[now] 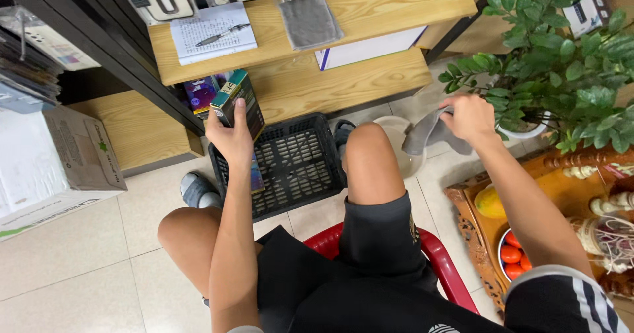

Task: The person wipes a small package with a cloth, removes screen protectors from a stack, and places them into a package.

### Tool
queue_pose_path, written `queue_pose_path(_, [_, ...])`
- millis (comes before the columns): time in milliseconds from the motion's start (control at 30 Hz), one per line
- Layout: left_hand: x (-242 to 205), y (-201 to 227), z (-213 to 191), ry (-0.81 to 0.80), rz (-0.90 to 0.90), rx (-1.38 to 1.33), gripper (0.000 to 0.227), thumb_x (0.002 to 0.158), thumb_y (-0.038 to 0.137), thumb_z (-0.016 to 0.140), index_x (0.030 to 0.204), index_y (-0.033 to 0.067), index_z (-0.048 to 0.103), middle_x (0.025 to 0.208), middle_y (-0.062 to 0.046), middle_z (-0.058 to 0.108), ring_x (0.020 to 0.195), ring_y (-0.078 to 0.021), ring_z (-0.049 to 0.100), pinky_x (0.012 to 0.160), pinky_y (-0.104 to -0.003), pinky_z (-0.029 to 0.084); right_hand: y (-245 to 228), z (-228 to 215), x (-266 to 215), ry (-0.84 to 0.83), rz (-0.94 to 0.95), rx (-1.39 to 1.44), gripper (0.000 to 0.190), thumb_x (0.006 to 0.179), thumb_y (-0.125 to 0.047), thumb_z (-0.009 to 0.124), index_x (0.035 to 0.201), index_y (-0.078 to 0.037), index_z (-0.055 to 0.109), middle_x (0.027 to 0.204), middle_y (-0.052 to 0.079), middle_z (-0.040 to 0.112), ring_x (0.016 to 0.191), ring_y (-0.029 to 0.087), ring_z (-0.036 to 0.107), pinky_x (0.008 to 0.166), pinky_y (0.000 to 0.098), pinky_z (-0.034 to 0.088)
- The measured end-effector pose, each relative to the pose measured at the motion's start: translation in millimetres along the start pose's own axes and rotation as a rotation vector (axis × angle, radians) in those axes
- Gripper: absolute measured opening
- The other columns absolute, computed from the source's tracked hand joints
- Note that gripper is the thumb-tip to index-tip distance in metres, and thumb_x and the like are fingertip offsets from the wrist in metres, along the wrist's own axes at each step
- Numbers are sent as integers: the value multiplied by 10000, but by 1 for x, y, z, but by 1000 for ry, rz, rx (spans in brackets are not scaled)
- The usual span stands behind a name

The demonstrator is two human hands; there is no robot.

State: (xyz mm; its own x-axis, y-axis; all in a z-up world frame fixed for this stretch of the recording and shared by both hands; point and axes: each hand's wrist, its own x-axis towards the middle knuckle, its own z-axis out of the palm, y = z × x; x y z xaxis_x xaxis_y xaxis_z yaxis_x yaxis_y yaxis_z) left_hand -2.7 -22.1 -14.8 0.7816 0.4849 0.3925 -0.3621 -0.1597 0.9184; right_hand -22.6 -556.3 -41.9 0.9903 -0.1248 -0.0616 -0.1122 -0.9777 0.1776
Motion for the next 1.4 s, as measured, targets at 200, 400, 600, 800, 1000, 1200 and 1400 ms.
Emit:
queue_pose_path(200, [-2,10,0,-29,12,55,100,1004,119,752,1056,33,750,894,-139,760,859,-140,690,794,-364,563,-20,-25,-17,-315,198,-77,444,824,-661,585,975,-320,825,1020,35,824,1072,304,757,870,449,604])
queue_pose_path(400, [-4,-2,3,-44,-3,82,99,977,116,788,1004,32,743,851,-102,736,810,-103,614,775,-334,543,-32,7,-22,-410,180,-188,636,918,-713,486,1122,-221,833,1088,117,821,1078,320,766,871,465,607])
queue_pose_path(600, [-3,6,4,-73,8,105,110,979,107,788,1002,17,728,844,-114,718,818,-106,577,780,-338,535,20,168,10,-262,111,110,262,960,-460,616,1130,-343,777,1084,47,793,1070,309,748,882,492,613])
queue_pose_path(800, [-6,9,1,-90,-18,77,81,987,84,766,1004,17,722,857,-102,714,831,-90,548,767,-323,517,4,180,21,-303,37,220,346,952,-431,611,1265,-358,740,1289,44,732,1219,347,680,1024,515,545])
queue_pose_path(1000, [-4,8,-5,-74,68,47,392,936,45,802,1265,13,591,1130,-168,648,1056,-187,597,1005,-399,470,-94,19,36,-55,-122,742,268,1022,-335,639,1220,-198,757,1098,130,760,1066,385,698,917,543,551])
queue_pose_path(1200, [-3,-12,-10,-158,-37,-187,539,891,55,807,1265,142,427,917,-2,603,793,-76,539,725,-229,437,-236,-136,19,73,-675,1220,208,1058,-85,614,1218,-44,741,1046,191,721,994,327,720,861,464,588])
queue_pose_path(1400, [2,-34,-27,-237,-31,-347,570,892,16,740,1240,132,304,931,-50,645,783,-64,565,680,-228,448,-350,-120,20,-308,-792,1457,299,1076,-255,570,1279,-58,666,977,90,747,885,190,742,713,364,647])
